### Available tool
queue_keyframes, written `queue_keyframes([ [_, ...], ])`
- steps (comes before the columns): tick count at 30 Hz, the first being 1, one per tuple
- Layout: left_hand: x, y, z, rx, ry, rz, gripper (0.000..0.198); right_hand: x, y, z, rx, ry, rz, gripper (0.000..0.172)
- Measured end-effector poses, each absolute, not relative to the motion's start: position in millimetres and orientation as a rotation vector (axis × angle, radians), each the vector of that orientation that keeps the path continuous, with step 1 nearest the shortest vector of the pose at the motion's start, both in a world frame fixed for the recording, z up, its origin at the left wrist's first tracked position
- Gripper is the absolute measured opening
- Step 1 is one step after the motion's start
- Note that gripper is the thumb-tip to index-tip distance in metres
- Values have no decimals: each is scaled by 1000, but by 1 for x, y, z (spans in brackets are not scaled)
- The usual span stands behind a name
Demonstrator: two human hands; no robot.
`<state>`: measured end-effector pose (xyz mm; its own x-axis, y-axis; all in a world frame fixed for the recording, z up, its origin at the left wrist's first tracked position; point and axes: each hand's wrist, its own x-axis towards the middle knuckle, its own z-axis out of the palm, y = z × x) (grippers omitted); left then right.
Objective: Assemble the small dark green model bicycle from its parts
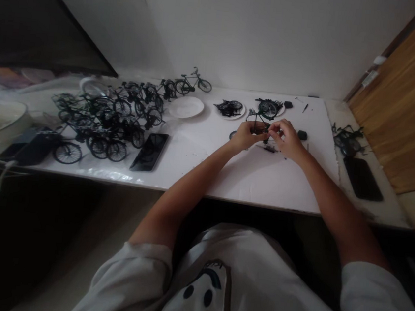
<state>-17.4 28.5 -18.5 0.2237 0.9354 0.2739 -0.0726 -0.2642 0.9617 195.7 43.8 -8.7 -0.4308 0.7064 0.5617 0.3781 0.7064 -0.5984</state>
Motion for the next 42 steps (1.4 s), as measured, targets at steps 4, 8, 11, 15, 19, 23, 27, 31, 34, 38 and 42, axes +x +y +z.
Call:
queue_keyframes([
  [4, -18, 29, -19, 1534, 869, 1256, 37, 195, 45, -13, -863, -1974, 617, 23],
  [8, -18, 30, -19, 1554, 847, 1248, 42, 194, 49, -20, -872, -1905, 740, 35],
  [11, -17, 32, -21, 1554, 864, 1248, 46, 194, 53, -24, -837, -1844, 855, 50],
  [15, -16, 33, -23, 1556, 875, 1241, 49, 195, 55, -26, -843, -1844, 968, 61],
  [19, -16, 34, -24, 1584, 845, 1244, 46, 196, 55, -27, -839, -1851, 964, 59],
  [23, -16, 33, -23, 1618, 847, 1228, 45, 196, 57, -29, -863, -1850, 963, 58],
  [27, -16, 30, -20, 1623, 879, 1219, 45, 196, 58, -28, -884, -1830, 974, 59],
  [31, -15, 26, -15, 1592, 885, 1218, 44, 198, 58, -23, -890, -1801, 1051, 58],
  [34, -15, 25, -14, 1596, 876, 1206, 45, 200, 57, -20, -882, -1780, 1159, 59],
  [38, -15, 25, -14, 1605, 876, 1196, 46, 202, 58, -20, -870, -1752, 1215, 60],
  [42, -15, 25, -15, 1598, 859, 1200, 42, 202, 59, -22, -886, -1741, 1167, 61],
])
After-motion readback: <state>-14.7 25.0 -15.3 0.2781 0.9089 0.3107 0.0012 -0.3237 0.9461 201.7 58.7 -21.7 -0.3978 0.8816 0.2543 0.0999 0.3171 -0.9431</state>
